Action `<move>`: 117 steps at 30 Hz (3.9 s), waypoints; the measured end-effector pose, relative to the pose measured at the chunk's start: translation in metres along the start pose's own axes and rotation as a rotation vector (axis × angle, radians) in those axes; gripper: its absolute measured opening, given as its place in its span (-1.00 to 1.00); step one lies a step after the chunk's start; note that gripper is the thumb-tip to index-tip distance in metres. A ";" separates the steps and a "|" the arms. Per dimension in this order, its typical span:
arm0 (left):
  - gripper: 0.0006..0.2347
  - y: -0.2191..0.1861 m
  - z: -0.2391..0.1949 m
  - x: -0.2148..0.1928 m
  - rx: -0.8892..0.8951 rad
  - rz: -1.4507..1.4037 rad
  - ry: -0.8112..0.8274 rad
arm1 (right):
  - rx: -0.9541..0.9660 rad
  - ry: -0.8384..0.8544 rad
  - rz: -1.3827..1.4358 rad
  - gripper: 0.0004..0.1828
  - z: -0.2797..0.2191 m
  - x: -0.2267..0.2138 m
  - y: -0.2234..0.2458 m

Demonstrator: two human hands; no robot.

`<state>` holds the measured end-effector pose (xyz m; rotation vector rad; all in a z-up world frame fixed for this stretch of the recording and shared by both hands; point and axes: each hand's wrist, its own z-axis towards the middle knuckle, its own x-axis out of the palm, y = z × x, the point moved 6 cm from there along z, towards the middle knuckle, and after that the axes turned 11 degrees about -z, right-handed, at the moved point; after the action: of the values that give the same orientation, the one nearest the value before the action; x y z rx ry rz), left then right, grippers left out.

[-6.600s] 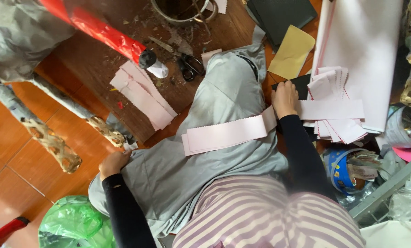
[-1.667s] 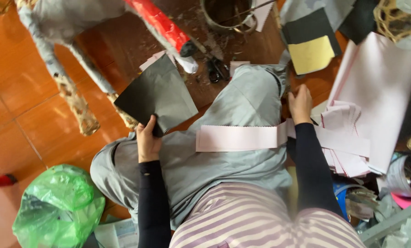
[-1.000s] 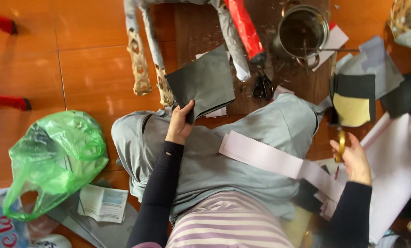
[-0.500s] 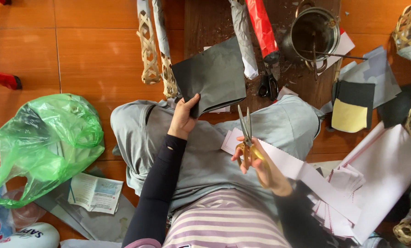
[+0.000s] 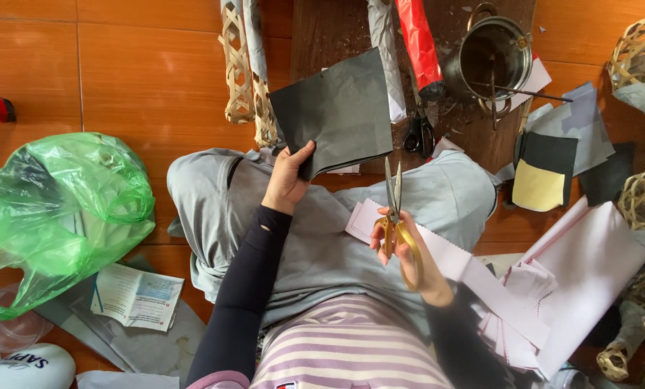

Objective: The person is wrapping parts of a giraffe-shaped craft model with red and black paper strips and using scissors to cut them.

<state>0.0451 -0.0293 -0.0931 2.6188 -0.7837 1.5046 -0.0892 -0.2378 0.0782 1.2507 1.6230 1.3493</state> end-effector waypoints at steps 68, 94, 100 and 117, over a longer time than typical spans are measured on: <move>-0.90 -0.027 0.005 -0.009 0.374 0.663 0.225 | 0.073 0.023 0.810 -0.13 -0.002 0.008 -0.045; -0.42 -0.051 -0.047 0.092 0.347 0.892 0.680 | 0.352 0.204 -0.309 -0.11 0.003 0.006 -0.029; -0.87 -0.048 -0.040 0.078 0.213 0.935 0.671 | 0.394 0.210 -0.078 -0.17 0.009 0.013 -0.032; -0.85 -0.025 -0.037 0.076 0.082 1.125 0.688 | 0.115 0.240 0.098 -0.12 0.026 0.031 0.004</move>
<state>0.0573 -0.0295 -0.0057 1.3611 -2.2160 2.3934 -0.0746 -0.2001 0.0781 1.2895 1.8467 1.5336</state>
